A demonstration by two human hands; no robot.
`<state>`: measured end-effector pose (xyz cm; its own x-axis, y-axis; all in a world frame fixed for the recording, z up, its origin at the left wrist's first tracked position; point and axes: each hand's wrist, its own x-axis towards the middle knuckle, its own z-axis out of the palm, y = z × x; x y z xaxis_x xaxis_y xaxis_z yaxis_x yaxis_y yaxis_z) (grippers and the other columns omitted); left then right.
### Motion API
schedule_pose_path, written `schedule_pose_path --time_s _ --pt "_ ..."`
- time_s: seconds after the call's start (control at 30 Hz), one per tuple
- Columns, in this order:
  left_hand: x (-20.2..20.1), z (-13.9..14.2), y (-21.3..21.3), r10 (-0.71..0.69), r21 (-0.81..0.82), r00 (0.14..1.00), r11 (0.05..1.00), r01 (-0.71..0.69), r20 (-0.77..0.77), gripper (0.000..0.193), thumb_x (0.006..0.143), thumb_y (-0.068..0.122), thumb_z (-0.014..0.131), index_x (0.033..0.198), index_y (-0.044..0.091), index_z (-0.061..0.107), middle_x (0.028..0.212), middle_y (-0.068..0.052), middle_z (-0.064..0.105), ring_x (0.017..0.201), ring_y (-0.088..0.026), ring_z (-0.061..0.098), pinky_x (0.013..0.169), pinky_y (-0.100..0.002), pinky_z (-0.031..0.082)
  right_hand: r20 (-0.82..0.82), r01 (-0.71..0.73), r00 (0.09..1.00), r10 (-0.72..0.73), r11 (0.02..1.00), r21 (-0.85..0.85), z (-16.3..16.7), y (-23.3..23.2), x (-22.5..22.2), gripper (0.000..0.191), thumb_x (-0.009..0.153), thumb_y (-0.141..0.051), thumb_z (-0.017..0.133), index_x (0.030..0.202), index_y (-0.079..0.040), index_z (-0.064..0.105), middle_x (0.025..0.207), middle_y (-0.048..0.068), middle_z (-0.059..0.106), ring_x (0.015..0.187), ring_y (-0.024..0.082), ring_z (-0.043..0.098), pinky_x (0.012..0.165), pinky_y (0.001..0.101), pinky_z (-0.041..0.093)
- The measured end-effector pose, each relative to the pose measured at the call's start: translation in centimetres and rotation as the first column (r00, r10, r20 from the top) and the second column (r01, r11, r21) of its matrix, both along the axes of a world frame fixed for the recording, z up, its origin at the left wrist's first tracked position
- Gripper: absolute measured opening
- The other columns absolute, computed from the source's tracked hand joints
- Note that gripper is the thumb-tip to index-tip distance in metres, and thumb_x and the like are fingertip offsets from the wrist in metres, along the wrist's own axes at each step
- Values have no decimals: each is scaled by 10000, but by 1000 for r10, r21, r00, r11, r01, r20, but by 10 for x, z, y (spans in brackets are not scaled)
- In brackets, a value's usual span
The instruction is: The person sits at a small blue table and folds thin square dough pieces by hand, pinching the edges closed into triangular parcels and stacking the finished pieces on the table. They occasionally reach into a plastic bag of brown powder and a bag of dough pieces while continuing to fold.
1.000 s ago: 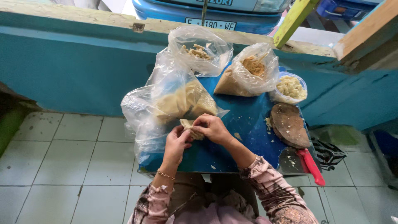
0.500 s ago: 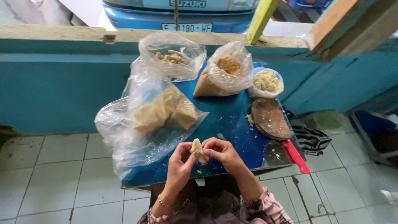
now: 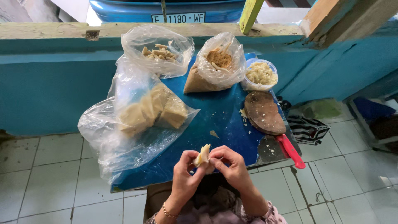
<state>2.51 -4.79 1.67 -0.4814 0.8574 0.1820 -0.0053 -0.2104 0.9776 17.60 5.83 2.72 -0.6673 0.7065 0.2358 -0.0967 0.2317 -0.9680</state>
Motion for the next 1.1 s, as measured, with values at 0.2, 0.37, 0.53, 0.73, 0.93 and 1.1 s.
schedule_pose_path --time_s 0.2,0.37,0.53,0.73,0.93,1.1 --pt "-10 -23 4 22 -93 981 996 -4 191 200 885 1 684 1066 10 600 906 -40 680 807 -69 646 704 -237 545 -117 -57 993 -21 775 -629 -29 21 -3 94 985 -106 651 1021 -23 676 920 46 699 820 127 666 729 270 545" --pt "-34 -33 -5 52 -68 920 997 -27 388 175 911 38 674 1064 17 591 939 -35 674 837 -90 649 747 -248 543 -143 95 960 -241 760 -643 -30 69 -9 121 994 -147 608 1027 -58 683 902 52 713 779 136 686 688 299 559" --pt "-38 -32 -9 70 -80 897 996 -39 437 184 918 73 667 1074 4 596 956 -52 687 840 -106 654 754 -261 537 -85 386 877 -473 587 712 -18 87 -29 145 1021 -131 628 1105 -54 718 1043 104 743 933 216 739 807 304 589" --pt "-34 -36 -3 43 -80 868 997 -4 494 207 916 101 681 1083 11 599 974 -47 688 853 -103 660 760 -266 553 276 -103 883 -379 417 903 -6 69 -32 398 851 -15 601 1223 -64 735 1118 90 751 1012 264 712 882 391 544" --pt "-24 -43 9 -77 -38 852 993 113 518 300 892 50 735 1143 18 574 1030 -51 687 906 -98 664 798 -262 547 185 37 871 -455 436 899 -2 59 -29 402 752 19 635 1115 -100 758 1253 150 688 1101 339 653 926 405 536" --pt "-20 -43 18 -138 19 828 988 152 543 348 885 9 725 1191 17 559 1086 -45 693 979 -102 677 838 -263 557 131 106 975 -177 897 429 1 35 -22 170 872 -39 771 1040 -61 751 1087 98 689 983 240 683 812 331 565"
